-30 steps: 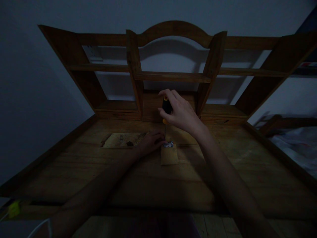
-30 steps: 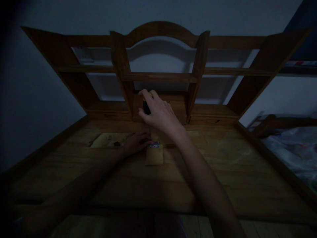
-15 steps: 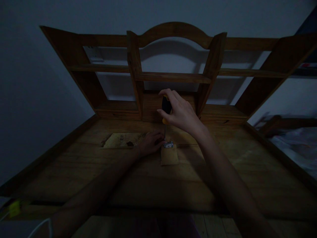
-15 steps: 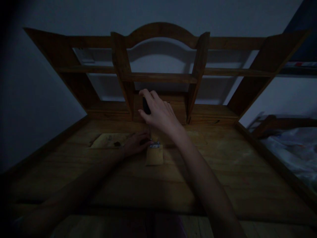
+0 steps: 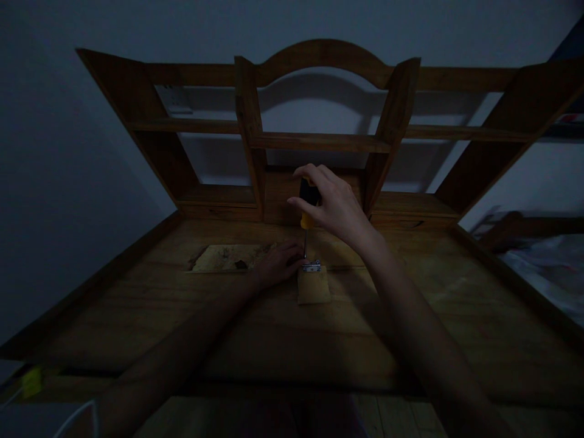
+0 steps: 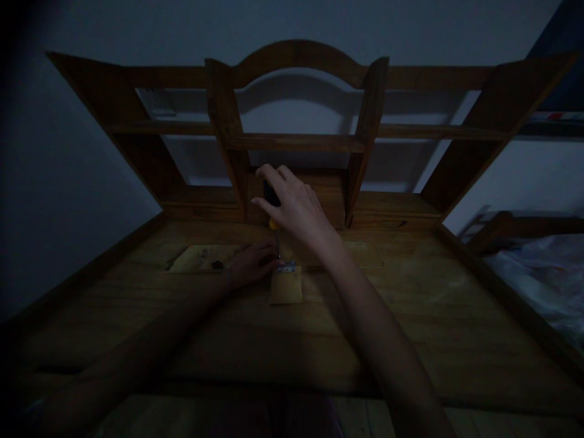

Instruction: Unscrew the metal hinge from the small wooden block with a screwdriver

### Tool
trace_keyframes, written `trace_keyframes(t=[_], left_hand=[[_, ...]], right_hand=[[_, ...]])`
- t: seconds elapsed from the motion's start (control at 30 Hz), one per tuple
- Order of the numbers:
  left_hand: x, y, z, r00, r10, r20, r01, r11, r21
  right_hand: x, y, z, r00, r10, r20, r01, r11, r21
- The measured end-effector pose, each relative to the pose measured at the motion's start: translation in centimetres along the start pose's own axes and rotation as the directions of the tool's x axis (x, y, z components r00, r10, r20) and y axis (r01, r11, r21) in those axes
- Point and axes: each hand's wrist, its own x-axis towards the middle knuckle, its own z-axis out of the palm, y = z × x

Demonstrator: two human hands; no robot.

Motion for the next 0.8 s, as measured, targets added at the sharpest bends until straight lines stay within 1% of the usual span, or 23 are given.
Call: trace_keyframes(t=[0.1,0.2,0.33,0.53,0.7,0.8], left_hand=[[-0.05,-0.33,0.21,1.000,0.011,-0.001,-0.011,1.000,-0.004],[-0.08,-0.52,0.29,0.999,0.026,-0.025,-0.026,1.000,0.006],[0.04,-0.25,0.12,0.999,0.029,-0.015,-0.029,1.000,0.001],[0.07,-0.06,0.28,0.998,0.048,-0.028,-0.048,0.999,-0.017],[-0.09,-0.43,0.56,0.998,0.047,-0.046,-0.044,0.997,0.055],[-0.05,-0.28,0.49,0.999,0.034,-0.039,-0.032,0.998,0.054]], right_hand=[[-0.10,-0.26,-0.05,1.000,-0.019,0.019,0.019,1.000,0.010],[-0.28,-0.52,-0.22,0.999,-0.002,0.036,0.001,1.000,0.017],[-0.34,-0.36,-0.20,1.000,0.013,0.027,-0.013,1.000,0.017],[-0.21,-0.08,0.12,0.999,-0.002,0.033,0.002,1.000,0.011],[-0.30,-0.17,-0.31,0.999,0.015,0.037,-0.015,1.000,0.012],[-0.31,0.31,-0.60,0.999,0.021,0.031,-0.021,1.000,-0.004]])
